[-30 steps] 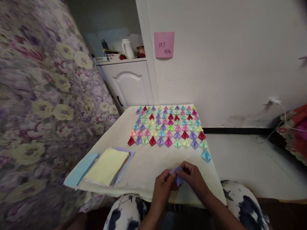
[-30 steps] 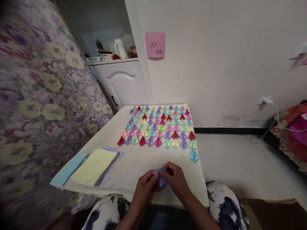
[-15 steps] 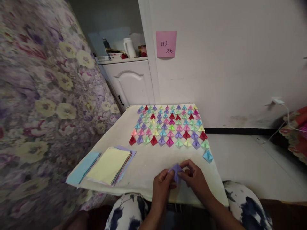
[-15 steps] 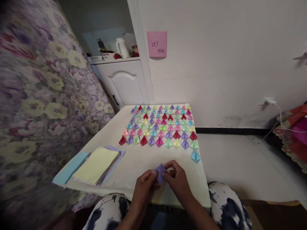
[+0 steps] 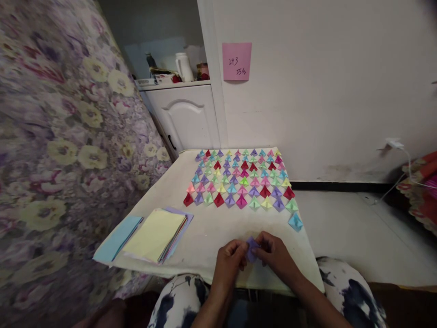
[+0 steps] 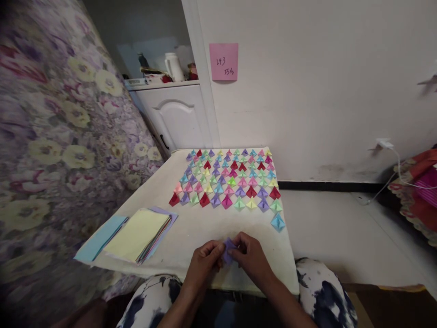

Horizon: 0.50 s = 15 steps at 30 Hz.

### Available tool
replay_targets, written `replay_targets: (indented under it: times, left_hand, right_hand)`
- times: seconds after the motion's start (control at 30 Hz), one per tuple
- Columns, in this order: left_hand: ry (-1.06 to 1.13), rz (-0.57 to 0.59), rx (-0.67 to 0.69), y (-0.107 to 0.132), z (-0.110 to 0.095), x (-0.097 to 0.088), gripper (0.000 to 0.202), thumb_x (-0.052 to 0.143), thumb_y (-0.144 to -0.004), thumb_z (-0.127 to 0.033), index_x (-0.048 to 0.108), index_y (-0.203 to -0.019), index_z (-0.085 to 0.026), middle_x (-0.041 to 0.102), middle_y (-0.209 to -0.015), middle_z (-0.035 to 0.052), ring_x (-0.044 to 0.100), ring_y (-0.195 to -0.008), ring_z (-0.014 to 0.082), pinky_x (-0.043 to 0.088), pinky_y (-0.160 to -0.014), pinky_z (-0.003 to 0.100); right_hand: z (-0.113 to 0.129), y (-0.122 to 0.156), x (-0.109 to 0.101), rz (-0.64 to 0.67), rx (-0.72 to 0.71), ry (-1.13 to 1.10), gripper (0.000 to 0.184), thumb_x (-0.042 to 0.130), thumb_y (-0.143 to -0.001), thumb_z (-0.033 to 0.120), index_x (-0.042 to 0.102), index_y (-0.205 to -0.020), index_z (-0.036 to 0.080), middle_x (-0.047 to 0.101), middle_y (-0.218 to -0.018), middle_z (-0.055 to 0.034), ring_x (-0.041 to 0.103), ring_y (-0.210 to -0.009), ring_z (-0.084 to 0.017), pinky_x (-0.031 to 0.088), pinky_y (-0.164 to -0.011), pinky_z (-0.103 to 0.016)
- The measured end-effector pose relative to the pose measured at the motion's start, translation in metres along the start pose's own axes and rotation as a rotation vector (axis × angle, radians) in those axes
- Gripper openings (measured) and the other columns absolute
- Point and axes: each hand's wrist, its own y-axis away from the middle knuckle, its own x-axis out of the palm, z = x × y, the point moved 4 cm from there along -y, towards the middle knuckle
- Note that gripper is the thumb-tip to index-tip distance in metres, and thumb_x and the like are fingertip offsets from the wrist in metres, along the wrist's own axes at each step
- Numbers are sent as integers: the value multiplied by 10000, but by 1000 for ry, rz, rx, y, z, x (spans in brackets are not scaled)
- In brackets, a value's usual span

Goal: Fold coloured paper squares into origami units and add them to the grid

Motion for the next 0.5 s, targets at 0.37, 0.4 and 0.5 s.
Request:
replay_targets:
  times: [0.37, 0.4, 0.5]
  left_hand:
    - [24, -3, 28, -2, 3, 1, 248, 636, -688, -383, 570, -650, -147, 535, -453, -34, 454, -408, 97, 352, -432, 200]
    - [22, -15, 41, -1, 0, 0, 232, 647, -676, -369, 577, -687, -149, 541, -483, -36, 457, -422, 96, 351, -432, 197]
    - [-41, -81, 102, 2, -9, -3, 209, 668, -658, -324, 583, -767, -168, 543, -545, -48, 462, -469, 95, 334, -446, 181]
  right_hand:
    - [-1, -3, 1, 25, 45, -193, 265, 661, -635, 261, 569, -862, 160, 584, -691, 10, 515, -527, -105, 393, -370, -177]
    - [0, -3, 1, 31, 43, -181, 245, 657, -644, 265, 574, -848, 157, 599, -693, 4, 518, -530, -107, 390, -374, -176]
    - [4, -1, 1, 42, 42, -157, 217, 648, -662, 261, 578, -840, 158, 607, -675, 8, 521, -534, -108, 374, -376, -169]
